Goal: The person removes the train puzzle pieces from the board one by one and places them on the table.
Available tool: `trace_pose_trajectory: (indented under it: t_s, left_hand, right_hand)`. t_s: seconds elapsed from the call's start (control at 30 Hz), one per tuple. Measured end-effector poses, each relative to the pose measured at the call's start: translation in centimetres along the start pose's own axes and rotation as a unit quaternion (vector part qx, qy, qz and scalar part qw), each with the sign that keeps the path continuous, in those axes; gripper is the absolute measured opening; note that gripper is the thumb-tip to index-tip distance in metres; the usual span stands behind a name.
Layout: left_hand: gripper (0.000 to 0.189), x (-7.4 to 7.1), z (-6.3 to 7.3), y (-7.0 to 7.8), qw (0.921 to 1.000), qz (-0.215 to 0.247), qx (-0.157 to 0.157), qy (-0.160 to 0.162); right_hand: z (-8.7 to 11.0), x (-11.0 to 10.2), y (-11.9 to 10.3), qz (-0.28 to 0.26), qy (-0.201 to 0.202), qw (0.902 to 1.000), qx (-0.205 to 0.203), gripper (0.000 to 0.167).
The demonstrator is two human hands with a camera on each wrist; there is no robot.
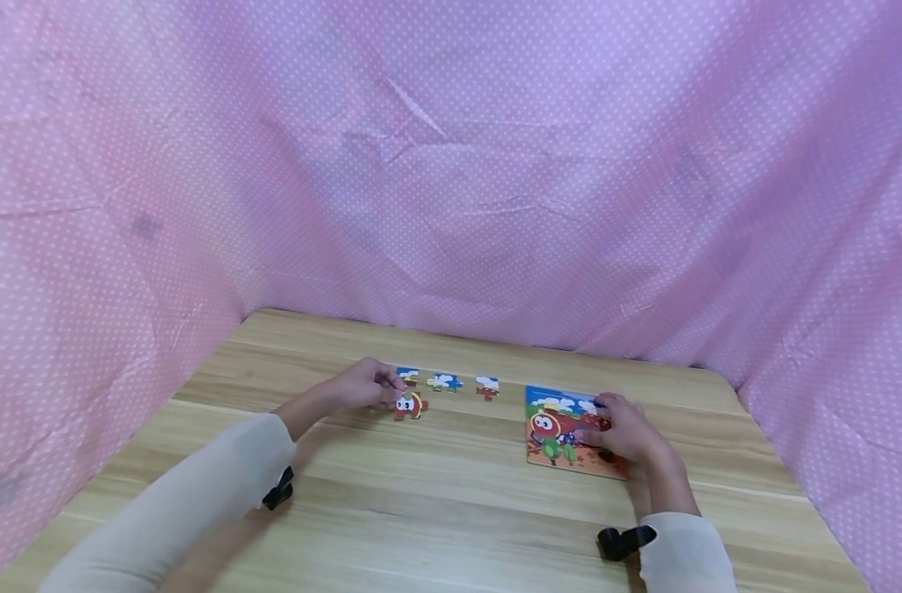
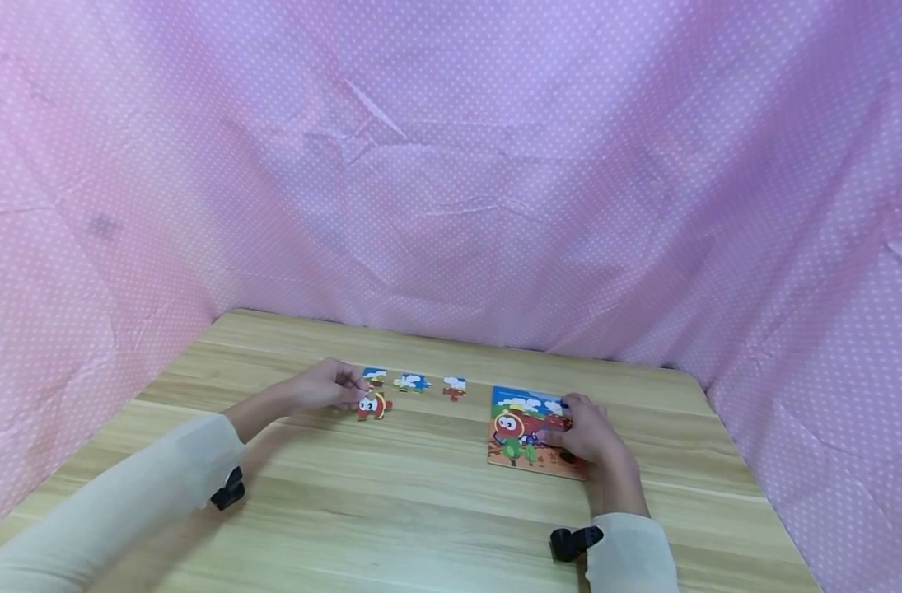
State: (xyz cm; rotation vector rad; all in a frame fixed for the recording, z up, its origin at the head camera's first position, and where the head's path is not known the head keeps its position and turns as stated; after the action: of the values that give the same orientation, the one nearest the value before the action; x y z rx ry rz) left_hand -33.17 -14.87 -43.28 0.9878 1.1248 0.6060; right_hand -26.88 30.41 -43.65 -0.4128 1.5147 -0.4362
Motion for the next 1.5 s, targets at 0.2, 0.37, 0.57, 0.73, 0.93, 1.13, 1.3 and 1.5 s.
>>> trace_pose_trajectory:
  t_s: [0.2,0.37,0.57,0.73,0.93,1.13,1.3,1.5]
  left_hand:
    - [0.01,-0.6,0.1,-0.5,0.9999,-0.013,0.007,0.001]
    - [0.01,-1.0,-0.1,-1.0,0.9995,-0.027,0.018,0.003]
    - [0.009,-1.4,-0.4,-0.9,0.999,-0.042,0.018,0.004]
    - [0.007,-1.3,-0.8,-0.4,0.9974,-0.067,0.025,0.011]
    - [0.008,-1.4,-0.9,-0.1,0.9974,-0.069,0.018,0.009]
    - [0.008,-1.4,-1.4,0.5,0.9962,-0.084,0.016,0.015]
    - [0.01,0.2,-2.2,2.2,0.9967,-0.072,0.038,0.009]
    - [0.009,3.8,-3.8,4.7,0.9918,-0.089,0.091,-0.003]
  right_hand:
    - [0.1,0.0,0.3,0.0,-0.003,1.0,0.006,0.09]
    - [0.1,0.1,0.3,-0.006,-0.004,1.0,0.003,0.089]
    - [0.0,0.1,0.0,-0.012,-0.001,0.9999,-0.004,0.089]
    - [0.0,0.1,0.0,-0.014,-0.004,0.9999,0.006,0.09]
    - [-0.1,0.1,0.0,-0.013,-0.004,0.9999,0.006,0.09]
    - [-0.2,0.2,0.1,-0.011,0.0,0.9999,0.005,0.09]
    - [0.0,0.1,0.0,-0.009,0.001,1.0,0.002,0.091]
    - [0.1,-0.1,-0.3,-0.01,0.003,0.9999,0.0,0.09]
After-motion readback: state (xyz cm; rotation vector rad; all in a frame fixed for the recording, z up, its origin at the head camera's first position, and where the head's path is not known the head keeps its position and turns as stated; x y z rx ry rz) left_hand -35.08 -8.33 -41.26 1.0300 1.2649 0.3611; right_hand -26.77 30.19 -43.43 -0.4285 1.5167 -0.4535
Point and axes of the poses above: each hand's wrist, its own z-axis away from the middle knuckle, its own x-axis out of the palm, y = z × x, the point moved 2 cm from there along -z, towards the middle knuckle, and after that the axes turned 9 degrees about y, right-handed, at the moved point
